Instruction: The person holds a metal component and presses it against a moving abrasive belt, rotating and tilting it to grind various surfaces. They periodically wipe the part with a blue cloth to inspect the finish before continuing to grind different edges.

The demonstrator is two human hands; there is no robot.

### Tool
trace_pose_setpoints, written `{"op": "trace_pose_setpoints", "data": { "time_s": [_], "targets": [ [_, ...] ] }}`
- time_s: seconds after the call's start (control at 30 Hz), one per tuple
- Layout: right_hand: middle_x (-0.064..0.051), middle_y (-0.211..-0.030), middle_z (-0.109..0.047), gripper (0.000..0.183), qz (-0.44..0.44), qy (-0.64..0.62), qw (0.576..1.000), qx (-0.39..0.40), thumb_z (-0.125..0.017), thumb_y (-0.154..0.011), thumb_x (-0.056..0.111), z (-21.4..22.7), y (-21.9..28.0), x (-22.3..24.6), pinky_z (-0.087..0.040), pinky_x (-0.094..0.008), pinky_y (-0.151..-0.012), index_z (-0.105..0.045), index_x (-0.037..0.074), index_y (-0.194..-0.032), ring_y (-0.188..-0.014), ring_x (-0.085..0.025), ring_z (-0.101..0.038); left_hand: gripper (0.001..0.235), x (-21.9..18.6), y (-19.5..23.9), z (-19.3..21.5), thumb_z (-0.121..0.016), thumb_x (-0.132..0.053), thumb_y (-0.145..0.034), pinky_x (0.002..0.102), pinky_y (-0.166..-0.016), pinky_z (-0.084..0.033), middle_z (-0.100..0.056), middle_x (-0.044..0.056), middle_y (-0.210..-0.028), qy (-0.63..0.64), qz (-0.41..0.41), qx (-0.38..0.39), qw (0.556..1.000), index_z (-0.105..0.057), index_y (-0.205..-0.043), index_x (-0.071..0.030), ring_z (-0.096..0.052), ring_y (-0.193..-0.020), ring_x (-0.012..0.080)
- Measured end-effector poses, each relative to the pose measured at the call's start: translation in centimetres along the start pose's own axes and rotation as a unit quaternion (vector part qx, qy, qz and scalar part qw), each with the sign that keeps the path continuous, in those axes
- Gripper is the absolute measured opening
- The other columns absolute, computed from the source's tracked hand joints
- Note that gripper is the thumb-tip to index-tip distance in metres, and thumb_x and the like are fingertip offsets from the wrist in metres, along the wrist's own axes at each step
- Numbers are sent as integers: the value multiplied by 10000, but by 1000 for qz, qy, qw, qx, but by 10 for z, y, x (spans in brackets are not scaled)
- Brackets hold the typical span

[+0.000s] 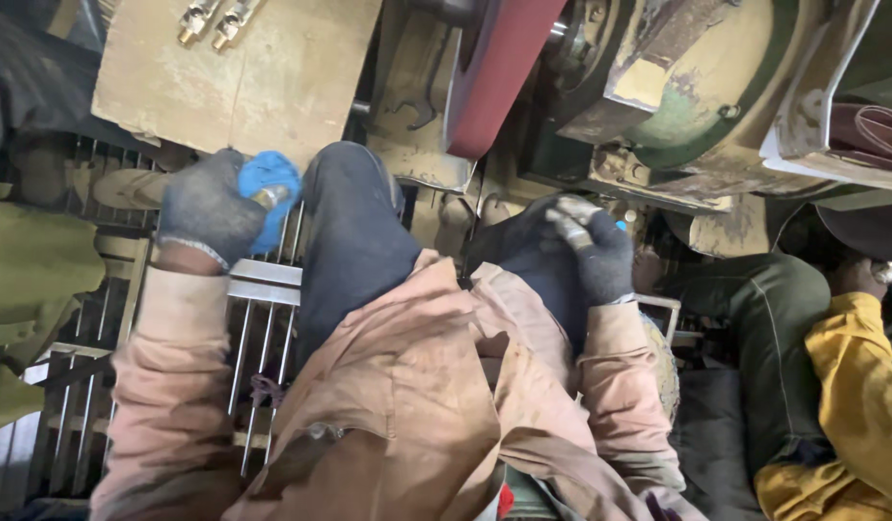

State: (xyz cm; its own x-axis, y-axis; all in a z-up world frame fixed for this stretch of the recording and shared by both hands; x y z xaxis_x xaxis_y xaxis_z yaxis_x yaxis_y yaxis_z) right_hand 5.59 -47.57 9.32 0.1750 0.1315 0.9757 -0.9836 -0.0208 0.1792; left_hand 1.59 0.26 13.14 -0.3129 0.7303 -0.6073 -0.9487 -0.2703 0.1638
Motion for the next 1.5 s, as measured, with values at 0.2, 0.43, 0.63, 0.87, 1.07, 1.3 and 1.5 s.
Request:
{"op": "trace_pose_setpoints", "data": {
  "time_s": [0.2, 0.43, 0.63, 0.87, 1.07, 1.3, 1.5],
  "targets": [
    [-133, -993, -749, 240, -62, -17, 997, -38, -657, -965, -4, 17, -22, -54, -619, -298, -642, -693, -42, -1200, -775, -183, -723, 442, 11, -8, -72, -789, -467, -814, 516, -817, -551, -725, 246, -987, -51, -19, 82, 995, -728, -987, -65, -696, -915, 423],
    [-125, -998, -752, 236, -74, -12, 996, -43, -650, -979, 28, 18, -19, -52, -606, -282, -630, -692, -38, -1202, -768, -172, -718, 358, -24, 36, -94, -839, -227, -790, 464, -984, -512, -629, 257, -1349, 34, -174, -67, 982, -683, -1030, -11, -623, -1170, 418],
    [-122, -992, -758, 226, -83, 16, 995, -59, -662, -982, 47, 17, -22, -54, -596, -283, -626, -698, -34, -1191, -749, -168, -718, 224, 41, -6, -85, -780, -213, -918, 447, -846, -543, -719, 198, -1017, 107, -55, -86, 989, -690, -1051, -57, -695, -963, 378],
    [-106, -966, -750, 230, -90, 22, 993, -67, -662, -981, 51, 18, -26, -56, -568, -272, -578, -699, -30, -1193, -711, -160, -699, 435, 89, -161, -52, -935, -246, -800, 494, -795, -539, -700, 231, -991, 46, -139, -202, 968, -700, -1097, -33, -670, -911, 441],
    [-105, -957, -753, 252, -120, 21, 990, -77, -647, -982, 68, 18, -27, -55, -553, -272, -552, -694, -22, -1213, -674, -144, -675, 305, 114, -273, -64, -782, -234, -915, 496, -755, -565, -711, 172, -1071, 17, 8, -147, 989, -682, -1148, -63, -692, -941, 398],
    [-112, -958, -759, 259, -129, 62, 987, -69, -649, -983, 70, 16, -28, -52, -531, -262, -550, -704, -29, -1216, -667, -147, -672, 254, 130, -328, -100, -758, -195, -818, 470, -774, -558, -728, 192, -1031, -274, 87, -63, 956, -749, -1050, -94, -701, -963, 379],
    [-97, -952, -757, 265, -143, 27, 987, -74, -640, -981, 77, 13, -29, -53, -546, -253, -544, -686, -32, -1218, -675, -131, -679, 241, 131, -300, -121, -766, -186, -833, 466, -822, -557, -736, 215, -1020, -268, 58, 15, 961, -751, -1053, -90, -700, -993, 408]
  ]
}}
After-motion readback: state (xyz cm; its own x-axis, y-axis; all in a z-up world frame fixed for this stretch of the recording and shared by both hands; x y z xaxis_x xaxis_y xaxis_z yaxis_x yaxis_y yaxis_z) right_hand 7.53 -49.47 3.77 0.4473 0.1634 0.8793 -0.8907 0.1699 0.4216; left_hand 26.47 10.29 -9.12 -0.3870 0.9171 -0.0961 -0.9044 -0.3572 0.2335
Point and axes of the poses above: each hand's wrist, its own y-axis away from the middle knuckle, its own z-axis out of the back of the hand, x = y × z, the point moved 9 cm from there along -y, towards the middle knuckle
